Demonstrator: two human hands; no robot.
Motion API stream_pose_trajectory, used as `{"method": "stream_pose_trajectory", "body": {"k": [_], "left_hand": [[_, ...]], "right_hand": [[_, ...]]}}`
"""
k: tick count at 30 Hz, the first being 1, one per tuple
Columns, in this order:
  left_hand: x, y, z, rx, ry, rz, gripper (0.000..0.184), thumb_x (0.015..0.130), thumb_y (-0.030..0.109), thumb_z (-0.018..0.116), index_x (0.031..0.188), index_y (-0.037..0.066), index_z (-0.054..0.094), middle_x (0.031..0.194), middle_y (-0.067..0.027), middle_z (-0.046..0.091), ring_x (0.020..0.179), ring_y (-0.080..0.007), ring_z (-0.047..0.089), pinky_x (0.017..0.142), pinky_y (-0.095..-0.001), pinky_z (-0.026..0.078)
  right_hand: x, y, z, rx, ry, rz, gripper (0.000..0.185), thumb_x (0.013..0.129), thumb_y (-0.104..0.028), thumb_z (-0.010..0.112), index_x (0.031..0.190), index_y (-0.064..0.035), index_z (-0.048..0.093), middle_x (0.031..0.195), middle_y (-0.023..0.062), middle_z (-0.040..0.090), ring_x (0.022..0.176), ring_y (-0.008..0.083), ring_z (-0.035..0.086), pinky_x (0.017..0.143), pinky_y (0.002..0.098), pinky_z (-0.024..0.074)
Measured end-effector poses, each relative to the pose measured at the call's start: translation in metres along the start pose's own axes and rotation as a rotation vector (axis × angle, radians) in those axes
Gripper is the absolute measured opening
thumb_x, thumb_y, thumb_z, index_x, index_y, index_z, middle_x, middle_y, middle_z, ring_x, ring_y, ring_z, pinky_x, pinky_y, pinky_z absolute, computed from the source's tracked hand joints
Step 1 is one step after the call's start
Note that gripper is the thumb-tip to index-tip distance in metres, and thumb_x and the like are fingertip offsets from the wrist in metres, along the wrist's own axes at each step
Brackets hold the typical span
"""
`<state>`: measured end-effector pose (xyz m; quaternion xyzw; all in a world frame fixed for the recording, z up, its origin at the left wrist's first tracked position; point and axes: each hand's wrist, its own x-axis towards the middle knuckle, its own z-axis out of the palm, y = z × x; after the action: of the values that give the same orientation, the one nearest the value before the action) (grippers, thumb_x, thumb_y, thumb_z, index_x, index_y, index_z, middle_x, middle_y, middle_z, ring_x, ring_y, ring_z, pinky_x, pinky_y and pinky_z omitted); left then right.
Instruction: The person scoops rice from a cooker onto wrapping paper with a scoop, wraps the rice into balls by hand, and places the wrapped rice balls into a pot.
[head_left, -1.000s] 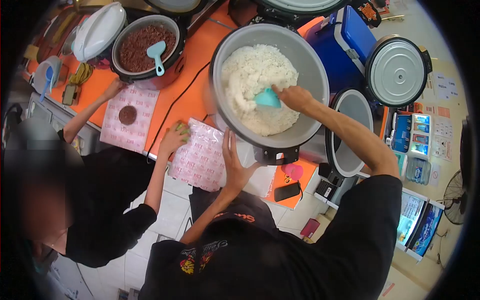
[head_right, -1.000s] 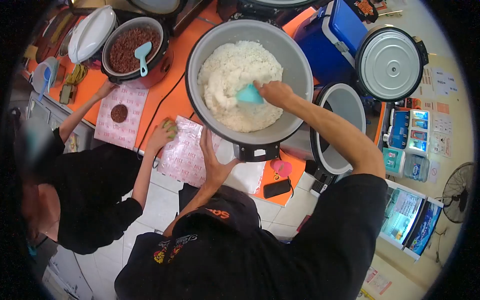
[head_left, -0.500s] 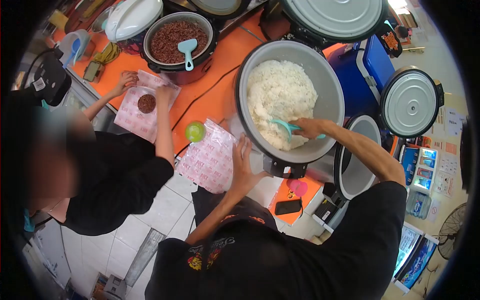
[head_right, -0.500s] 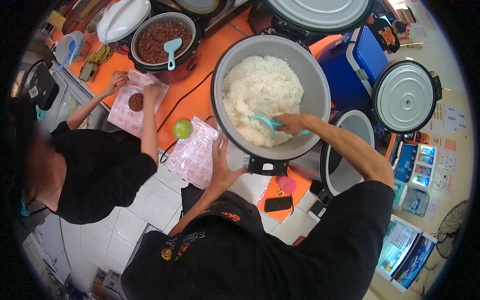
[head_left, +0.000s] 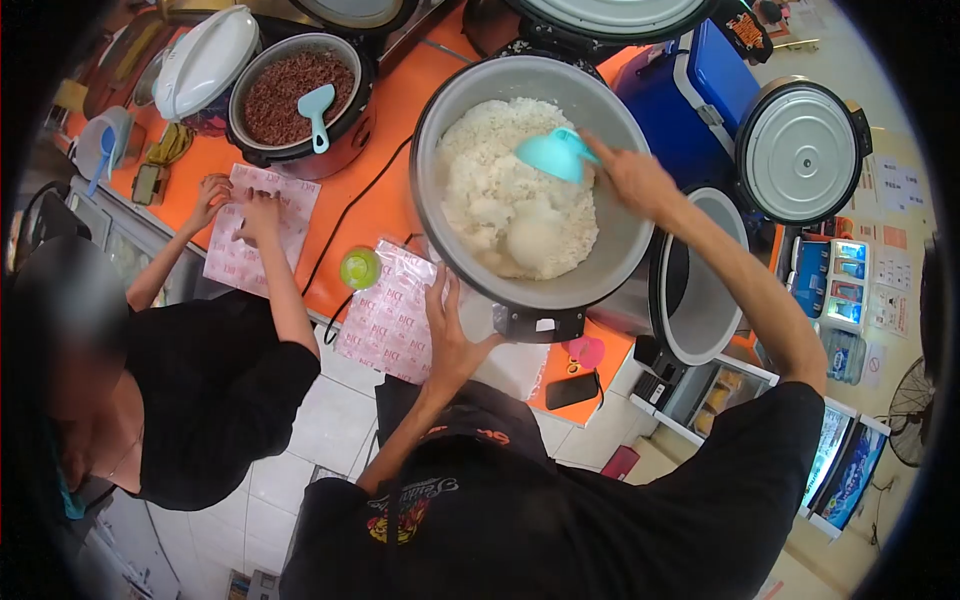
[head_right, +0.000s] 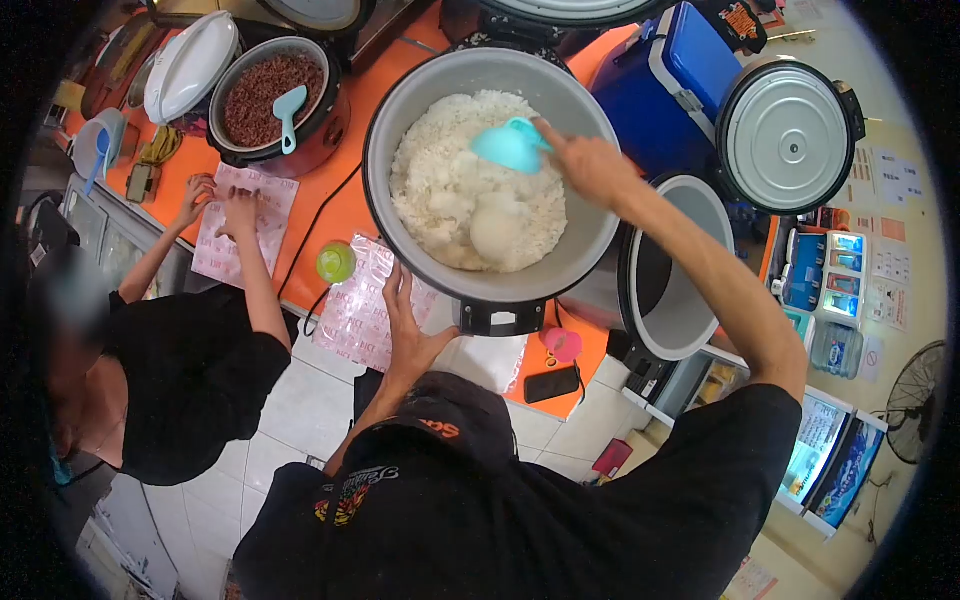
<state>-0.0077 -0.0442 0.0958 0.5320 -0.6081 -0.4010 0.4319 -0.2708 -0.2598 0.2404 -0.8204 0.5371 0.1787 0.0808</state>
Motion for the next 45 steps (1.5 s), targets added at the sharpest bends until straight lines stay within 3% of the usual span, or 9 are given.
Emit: {"method": "stream_pose_trajectory", "body": {"k": [4, 15, 21, 24, 27, 30, 36, 39, 45], "left_hand": [[0.000, 0.001, 0.000, -0.007, -0.006, -0.017, 0.126, 0.053, 0.016, 0.091, 0.152, 0.006, 0.016, 0.155, -0.0255, 0.017, 0.143, -0.0421, 0.019, 0.115, -0.0590, 0.013], [0.000, -0.011, 0.005, -0.032, 0.048, 0.048, 0.126, 0.050, 0.022, 0.093, 0.151, 0.005, 0.020, 0.154, -0.0261, 0.019, 0.142, -0.0422, 0.021, 0.115, -0.0567, 0.015], [0.000, -0.011, 0.004, -0.032, 0.059, 0.045, 0.126, 0.049, 0.023, 0.094, 0.151, 0.004, 0.021, 0.152, -0.0266, 0.021, 0.141, -0.0420, 0.022, 0.115, -0.0569, 0.016], [-0.001, -0.011, 0.005, -0.002, 0.051, 0.037, 0.125, 0.048, 0.021, 0.094, 0.150, 0.003, 0.023, 0.151, -0.0257, 0.022, 0.141, -0.0414, 0.023, 0.116, -0.0550, 0.017], [-0.001, -0.011, 0.004, -0.020, 0.032, 0.021, 0.126, 0.047, 0.023, 0.094, 0.150, 0.004, 0.023, 0.152, -0.0256, 0.020, 0.142, -0.0419, 0.022, 0.115, -0.0571, 0.019], [0.001, -0.007, 0.003, 0.002, 0.025, 0.029, 0.124, 0.048, 0.015, 0.093, 0.149, 0.002, 0.023, 0.150, -0.0255, 0.021, 0.141, -0.0422, 0.023, 0.114, -0.0520, 0.024], [-0.001, -0.004, 0.003, 0.017, 0.013, -0.005, 0.125, 0.049, 0.011, 0.092, 0.150, 0.002, 0.019, 0.150, -0.0224, 0.020, 0.141, -0.0389, 0.022, 0.116, -0.0474, 0.025], [0.000, -0.002, 0.004, 0.009, 0.029, -0.009, 0.124, 0.050, 0.012, 0.092, 0.150, 0.002, 0.020, 0.149, -0.0218, 0.021, 0.141, -0.0380, 0.022, 0.116, -0.0471, 0.025], [-0.001, 0.000, 0.006, 0.016, 0.042, -0.027, 0.121, 0.050, 0.016, 0.092, 0.150, 0.004, 0.024, 0.152, -0.0227, 0.023, 0.141, -0.0395, 0.023, 0.116, -0.0533, 0.018]], "right_hand": [[0.013, 0.052, 0.072, -0.480, -0.062, -0.127, 0.049, 0.088, -0.015, 0.054, 0.134, 0.0018, 0.048, 0.089, 0.0155, 0.069, 0.078, 0.0336, 0.069, 0.068, 0.0458, 0.0544], [0.050, 0.019, 0.101, 0.203, -0.945, -0.176, 0.030, 0.098, -0.023, 0.049, 0.116, 0.0006, 0.055, 0.079, 0.0175, 0.064, 0.060, 0.0275, 0.065, 0.049, 0.0391, 0.0523], [0.006, -0.011, 0.058, 0.571, -0.981, 0.001, 0.040, 0.099, -0.025, 0.051, 0.133, -0.0040, 0.050, 0.059, 0.0006, 0.048, 0.053, 0.0106, 0.049, 0.051, 0.0285, 0.0460], [-0.015, 0.004, 0.028, 0.756, -0.799, 0.035, 0.041, 0.098, -0.023, 0.053, 0.135, -0.0047, 0.048, 0.062, 0.0077, 0.056, 0.055, 0.0200, 0.058, 0.053, 0.0351, 0.0488], [-0.027, 0.006, 0.039, 0.424, 0.235, -0.370, 0.043, 0.096, -0.020, 0.055, 0.136, -0.0059, 0.047, 0.072, 0.0161, 0.064, 0.064, 0.0345, 0.065, 0.058, 0.0440, 0.0507], [-0.035, -0.008, -0.007, 0.253, 0.104, -0.216, 0.044, 0.095, -0.019, 0.055, 0.136, -0.0076, 0.047, 0.088, 0.0209, 0.067, 0.076, 0.0436, 0.064, 0.066, 0.0492, 0.0514], [0.007, 0.035, 0.053, -0.479, 0.111, -0.013, 0.037, 0.087, -0.016, 0.059, 0.121, -0.0025, 0.062, 0.093, 0.0157, 0.072, 0.076, 0.0331, 0.070, 0.066, 0.0453, 0.0546], [0.038, 0.036, 0.150, -0.465, -0.116, 0.033, 0.026, 0.083, -0.016, 0.060, 0.101, -0.0017, 0.072, 0.091, 0.0131, 0.073, 0.083, 0.0282, 0.072, 0.066, 0.0428, 0.0560], [0.057, 0.039, 0.113, -0.253, -0.700, -0.276, 0.026, 0.089, -0.024, 0.059, 0.090, -0.0006, 0.071, 0.085, 0.0174, 0.071, 0.078, 0.0319, 0.069, 0.065, 0.0442, 0.0535]]}}
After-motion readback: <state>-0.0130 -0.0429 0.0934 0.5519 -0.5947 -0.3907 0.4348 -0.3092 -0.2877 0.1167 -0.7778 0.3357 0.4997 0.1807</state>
